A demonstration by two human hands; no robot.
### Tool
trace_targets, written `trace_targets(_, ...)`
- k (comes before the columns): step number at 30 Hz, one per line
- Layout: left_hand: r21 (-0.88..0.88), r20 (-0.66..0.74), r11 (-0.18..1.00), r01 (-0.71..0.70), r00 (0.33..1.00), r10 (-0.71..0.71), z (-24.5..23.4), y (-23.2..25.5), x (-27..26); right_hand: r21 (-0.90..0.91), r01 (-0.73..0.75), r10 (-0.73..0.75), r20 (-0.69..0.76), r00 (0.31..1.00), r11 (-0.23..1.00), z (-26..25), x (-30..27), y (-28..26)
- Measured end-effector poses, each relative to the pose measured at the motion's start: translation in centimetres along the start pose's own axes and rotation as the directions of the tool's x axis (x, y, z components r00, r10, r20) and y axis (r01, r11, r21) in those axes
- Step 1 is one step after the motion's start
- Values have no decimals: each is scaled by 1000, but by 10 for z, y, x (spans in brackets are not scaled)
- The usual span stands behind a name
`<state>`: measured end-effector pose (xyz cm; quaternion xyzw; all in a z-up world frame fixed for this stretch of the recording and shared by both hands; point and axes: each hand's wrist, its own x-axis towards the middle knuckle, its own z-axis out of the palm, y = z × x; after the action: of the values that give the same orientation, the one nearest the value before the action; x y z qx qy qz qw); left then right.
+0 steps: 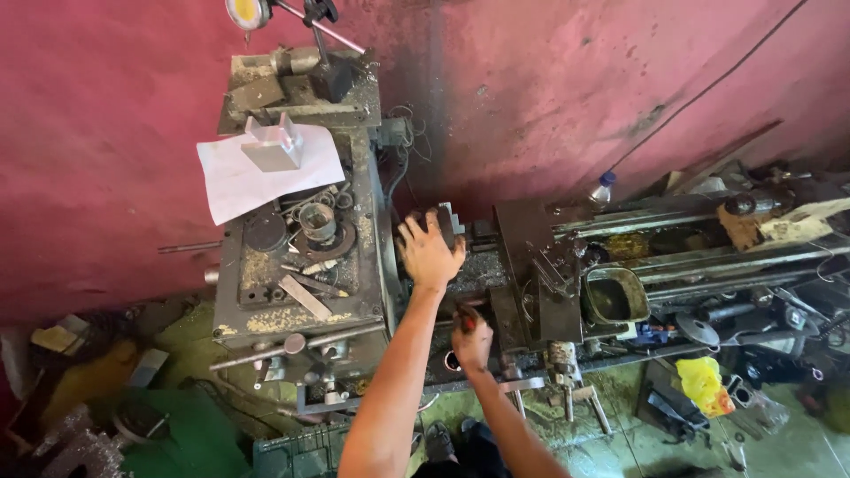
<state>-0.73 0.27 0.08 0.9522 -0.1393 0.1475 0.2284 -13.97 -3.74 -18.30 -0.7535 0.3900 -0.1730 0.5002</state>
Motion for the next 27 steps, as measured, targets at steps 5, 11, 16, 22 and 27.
trace_targets(5,15,13,1000,6,1000,-6,12,-4,-1,4,-40,39,68,997,999,16,3,-1)
trace_targets(11,16,24,1000,-16,1000,16,5,-1,2,31,-63,58,153,987,998,25,14,13)
trace_targets(16,6,51,999,-37,998,36,17,-5,8,-41,-90,93,62,994,995,1,1,-22)
trace_targets(22,16,42,999,-30,999,30,14,-5,10,-114,-51,51,2,999,992,1,-4,-12)
trace_targets(27,34,-24,999,-28,999,29,12,-3,8,106,-21,11,102,995,994,19,-3,-7)
